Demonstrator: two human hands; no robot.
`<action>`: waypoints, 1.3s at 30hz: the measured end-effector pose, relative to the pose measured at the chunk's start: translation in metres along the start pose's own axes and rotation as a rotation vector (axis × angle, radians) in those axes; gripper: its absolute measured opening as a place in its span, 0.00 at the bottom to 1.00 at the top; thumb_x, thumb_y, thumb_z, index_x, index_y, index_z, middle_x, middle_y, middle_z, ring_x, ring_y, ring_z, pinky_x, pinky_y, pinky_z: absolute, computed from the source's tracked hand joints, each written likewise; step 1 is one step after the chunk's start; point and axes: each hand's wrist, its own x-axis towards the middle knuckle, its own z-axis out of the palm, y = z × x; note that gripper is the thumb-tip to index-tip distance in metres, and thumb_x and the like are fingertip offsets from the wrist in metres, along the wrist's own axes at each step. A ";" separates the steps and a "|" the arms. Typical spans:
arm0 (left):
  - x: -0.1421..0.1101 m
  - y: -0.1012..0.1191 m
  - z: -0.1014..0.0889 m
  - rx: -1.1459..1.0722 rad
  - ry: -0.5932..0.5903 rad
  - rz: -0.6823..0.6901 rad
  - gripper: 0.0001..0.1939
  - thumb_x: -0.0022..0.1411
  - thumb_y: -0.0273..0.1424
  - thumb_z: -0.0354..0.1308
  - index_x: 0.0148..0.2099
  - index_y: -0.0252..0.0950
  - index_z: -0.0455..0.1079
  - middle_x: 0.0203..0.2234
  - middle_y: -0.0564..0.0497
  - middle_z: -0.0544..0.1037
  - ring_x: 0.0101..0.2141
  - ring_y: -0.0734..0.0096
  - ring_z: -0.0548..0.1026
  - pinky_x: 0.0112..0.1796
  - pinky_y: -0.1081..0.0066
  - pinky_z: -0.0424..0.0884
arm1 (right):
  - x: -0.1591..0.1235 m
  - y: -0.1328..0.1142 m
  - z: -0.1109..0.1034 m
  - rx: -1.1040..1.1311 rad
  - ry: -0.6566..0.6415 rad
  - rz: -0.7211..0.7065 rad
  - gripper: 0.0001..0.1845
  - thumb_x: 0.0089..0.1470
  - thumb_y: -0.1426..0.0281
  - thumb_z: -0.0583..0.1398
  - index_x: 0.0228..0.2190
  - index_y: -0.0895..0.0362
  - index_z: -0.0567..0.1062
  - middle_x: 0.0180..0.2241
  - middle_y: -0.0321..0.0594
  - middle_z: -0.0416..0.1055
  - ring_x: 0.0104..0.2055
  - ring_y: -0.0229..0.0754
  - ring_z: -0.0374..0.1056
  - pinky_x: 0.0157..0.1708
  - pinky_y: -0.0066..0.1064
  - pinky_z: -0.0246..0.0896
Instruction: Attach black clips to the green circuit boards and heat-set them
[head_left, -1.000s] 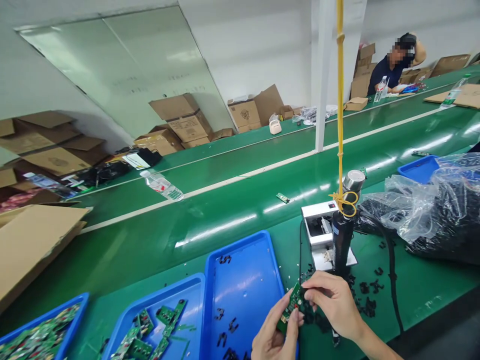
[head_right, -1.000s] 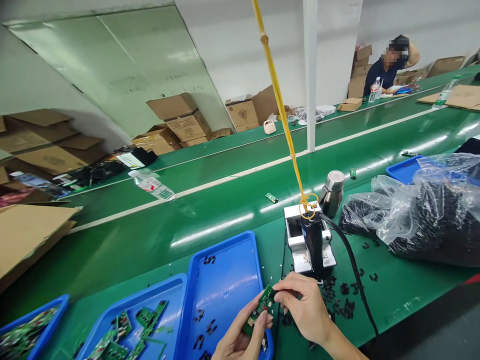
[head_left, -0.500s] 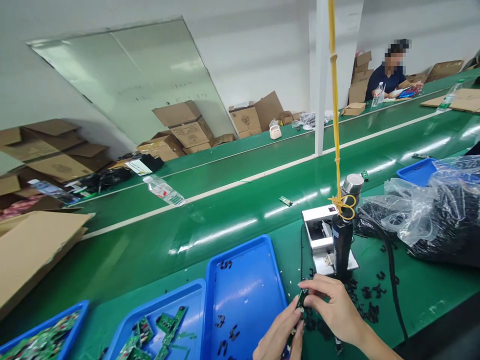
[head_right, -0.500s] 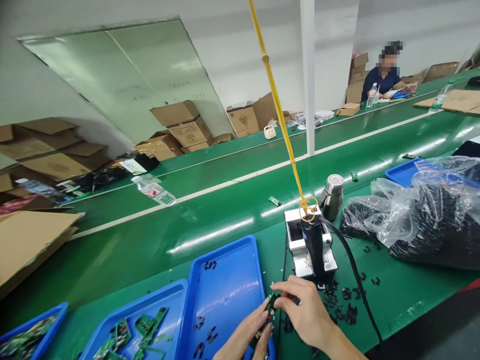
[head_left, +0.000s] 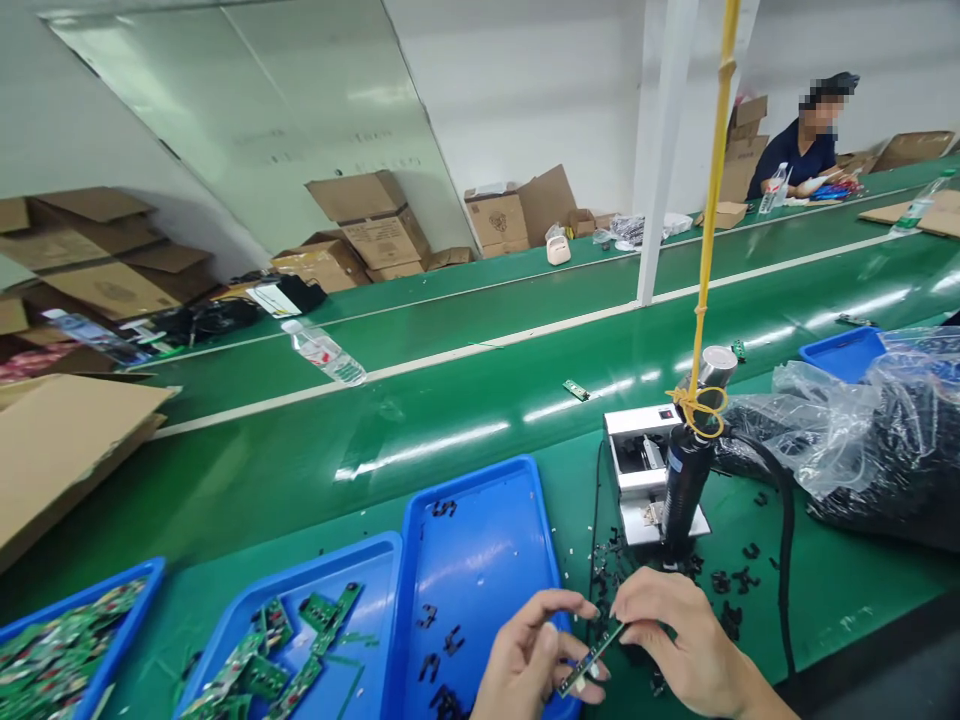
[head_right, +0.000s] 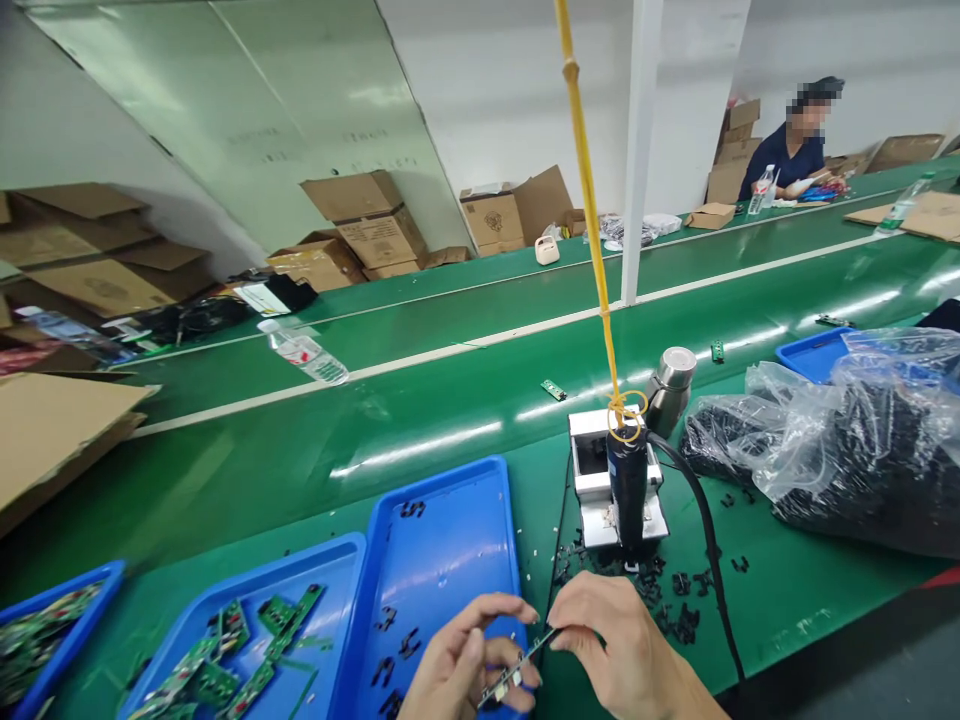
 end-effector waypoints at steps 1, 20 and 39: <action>0.003 -0.003 0.000 0.000 -0.052 -0.070 0.25 0.55 0.52 0.70 0.42 0.36 0.81 0.35 0.42 0.86 0.23 0.65 0.83 0.22 0.74 0.75 | 0.000 -0.003 -0.001 -0.028 0.006 -0.046 0.10 0.67 0.73 0.57 0.38 0.52 0.78 0.34 0.43 0.80 0.36 0.43 0.78 0.36 0.33 0.71; 0.038 -0.042 0.048 -0.018 -0.049 -0.042 0.27 0.55 0.53 0.71 0.34 0.30 0.79 0.18 0.42 0.83 0.16 0.70 0.76 0.21 0.74 0.71 | 0.017 0.038 -0.043 0.030 0.588 0.328 0.18 0.56 0.62 0.69 0.47 0.56 0.78 0.43 0.48 0.79 0.45 0.51 0.77 0.43 0.40 0.75; 0.103 -0.098 0.075 -0.059 0.095 0.053 0.30 0.51 0.57 0.69 0.32 0.31 0.77 0.20 0.46 0.83 0.18 0.66 0.79 0.23 0.70 0.74 | 0.051 0.039 -0.040 -0.043 0.601 -0.005 0.17 0.58 0.71 0.67 0.46 0.55 0.68 0.22 0.28 0.70 0.21 0.39 0.67 0.27 0.37 0.67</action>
